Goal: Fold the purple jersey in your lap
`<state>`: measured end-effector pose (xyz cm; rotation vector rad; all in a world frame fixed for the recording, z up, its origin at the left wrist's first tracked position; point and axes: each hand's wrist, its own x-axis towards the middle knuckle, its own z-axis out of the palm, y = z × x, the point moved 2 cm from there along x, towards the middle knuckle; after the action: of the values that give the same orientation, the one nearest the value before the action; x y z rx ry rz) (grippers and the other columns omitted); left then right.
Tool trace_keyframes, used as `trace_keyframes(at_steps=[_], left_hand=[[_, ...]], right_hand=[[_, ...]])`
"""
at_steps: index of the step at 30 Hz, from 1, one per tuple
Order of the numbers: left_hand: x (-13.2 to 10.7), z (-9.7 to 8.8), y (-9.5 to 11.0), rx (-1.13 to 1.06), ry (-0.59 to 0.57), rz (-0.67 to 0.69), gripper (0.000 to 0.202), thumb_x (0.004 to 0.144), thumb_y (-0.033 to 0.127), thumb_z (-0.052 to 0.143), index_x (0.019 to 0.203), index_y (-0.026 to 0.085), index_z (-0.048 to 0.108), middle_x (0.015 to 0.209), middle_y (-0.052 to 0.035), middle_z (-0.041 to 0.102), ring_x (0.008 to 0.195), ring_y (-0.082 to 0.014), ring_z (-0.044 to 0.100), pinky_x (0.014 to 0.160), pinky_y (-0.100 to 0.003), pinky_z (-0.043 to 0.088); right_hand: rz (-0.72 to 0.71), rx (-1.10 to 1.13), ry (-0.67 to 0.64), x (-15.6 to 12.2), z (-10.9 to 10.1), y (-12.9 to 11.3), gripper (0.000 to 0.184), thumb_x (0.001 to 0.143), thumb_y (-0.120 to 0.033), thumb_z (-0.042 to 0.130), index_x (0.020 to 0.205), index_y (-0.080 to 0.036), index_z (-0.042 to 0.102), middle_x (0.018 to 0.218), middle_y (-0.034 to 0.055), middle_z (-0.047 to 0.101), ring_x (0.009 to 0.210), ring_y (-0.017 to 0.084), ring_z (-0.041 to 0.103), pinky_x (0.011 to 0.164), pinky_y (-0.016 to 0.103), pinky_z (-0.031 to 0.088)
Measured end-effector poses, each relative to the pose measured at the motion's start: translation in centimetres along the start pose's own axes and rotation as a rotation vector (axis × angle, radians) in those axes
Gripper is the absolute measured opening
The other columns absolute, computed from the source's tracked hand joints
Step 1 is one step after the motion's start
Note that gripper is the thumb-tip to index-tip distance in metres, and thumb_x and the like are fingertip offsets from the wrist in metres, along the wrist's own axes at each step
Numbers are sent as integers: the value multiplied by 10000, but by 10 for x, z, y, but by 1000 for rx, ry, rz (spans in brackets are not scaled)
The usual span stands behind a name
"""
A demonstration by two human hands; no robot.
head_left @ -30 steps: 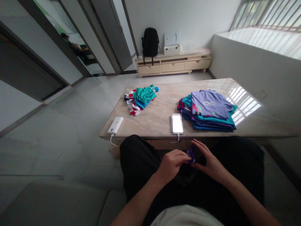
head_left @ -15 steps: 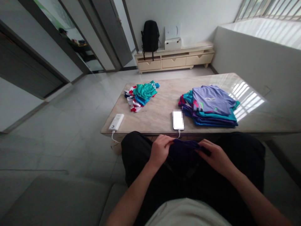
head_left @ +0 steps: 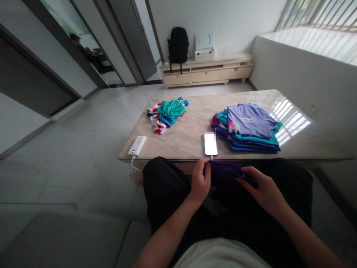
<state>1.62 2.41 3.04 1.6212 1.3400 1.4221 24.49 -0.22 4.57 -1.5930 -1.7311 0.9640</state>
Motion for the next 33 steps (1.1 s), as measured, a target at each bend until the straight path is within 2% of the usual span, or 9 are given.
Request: trace_keyframes(at_steps=[5, 11, 14, 17, 20, 25, 27, 30, 33], left_hand=[[-9, -2, 1, 44, -12, 213, 256, 1059, 234, 417, 1110, 200, 665, 984, -79, 726, 926, -191, 693, 873, -298, 528], [-9, -8, 20, 51, -89, 409, 273, 1041, 162, 456, 1209, 218, 663, 1017, -71, 762, 933, -173, 727, 847, -277, 559], [-9, -12, 32, 35, -99, 463, 276, 1023, 135, 519, 1238, 226, 666, 986, -57, 757, 890, -154, 723, 812, -256, 569], [-8, -18, 38, -9, -46, 468, 266, 1010, 129, 564, 1227, 226, 683, 978, -49, 752, 868, -144, 715, 792, -245, 573], [-8, -22, 40, -38, -29, 433, 252, 994, 124, 602, 1202, 229, 699, 982, -44, 757, 864, -142, 716, 794, -242, 575], [-15, -24, 38, -48, -91, 410, 270, 983, 127, 632, 1215, 246, 701, 968, -38, 757, 842, -138, 717, 765, -233, 578], [-18, -21, 36, -59, -114, 408, 269, 977, 126, 643, 1210, 246, 707, 955, -36, 752, 834, -133, 713, 752, -223, 569], [-20, -17, 34, -93, -119, 375, 243, 966, 129, 665, 1174, 238, 727, 935, -32, 746, 817, -124, 706, 743, -209, 554], [-20, -14, 34, -113, -104, 276, 176, 971, 172, 671, 1114, 229, 756, 926, -31, 752, 813, -125, 701, 760, -209, 539]], right_hand=[[49, 122, 45, -9, -10, -1, 414, 818, -512, 769, 1140, -253, 737, 1096, 51, 773, 998, 287, 715, 933, 384, 557], [-37, 270, -26, -8, -9, -5, 375, 901, -478, 703, 1170, -222, 754, 1098, 60, 758, 1028, 258, 688, 924, 319, 549], [-56, 352, -6, -2, 1, -2, 376, 903, -508, 683, 1074, -189, 784, 995, 68, 769, 941, 249, 693, 851, 308, 558], [-82, 403, -7, 1, 12, 0, 392, 907, -532, 663, 973, -168, 793, 891, 65, 761, 826, 224, 679, 742, 287, 552], [-82, 413, -86, 0, 20, -1, 349, 867, -495, 731, 963, -163, 781, 856, 55, 751, 776, 204, 673, 698, 269, 553], [-129, 446, -233, -2, 23, -19, 380, 779, -388, 843, 1087, -190, 742, 1017, 54, 745, 901, 210, 699, 812, 279, 566], [-113, 426, -241, -3, 24, -24, 373, 781, -386, 844, 1091, -203, 746, 1021, 48, 746, 923, 208, 700, 844, 280, 560], [-101, 385, -181, -4, 26, -27, 364, 769, -395, 854, 1071, -213, 765, 1031, 39, 755, 950, 211, 699, 884, 278, 545], [-153, 353, -179, -5, 27, -31, 219, 846, -382, 786, 969, -203, 763, 941, 17, 730, 885, 179, 672, 833, 245, 517]])
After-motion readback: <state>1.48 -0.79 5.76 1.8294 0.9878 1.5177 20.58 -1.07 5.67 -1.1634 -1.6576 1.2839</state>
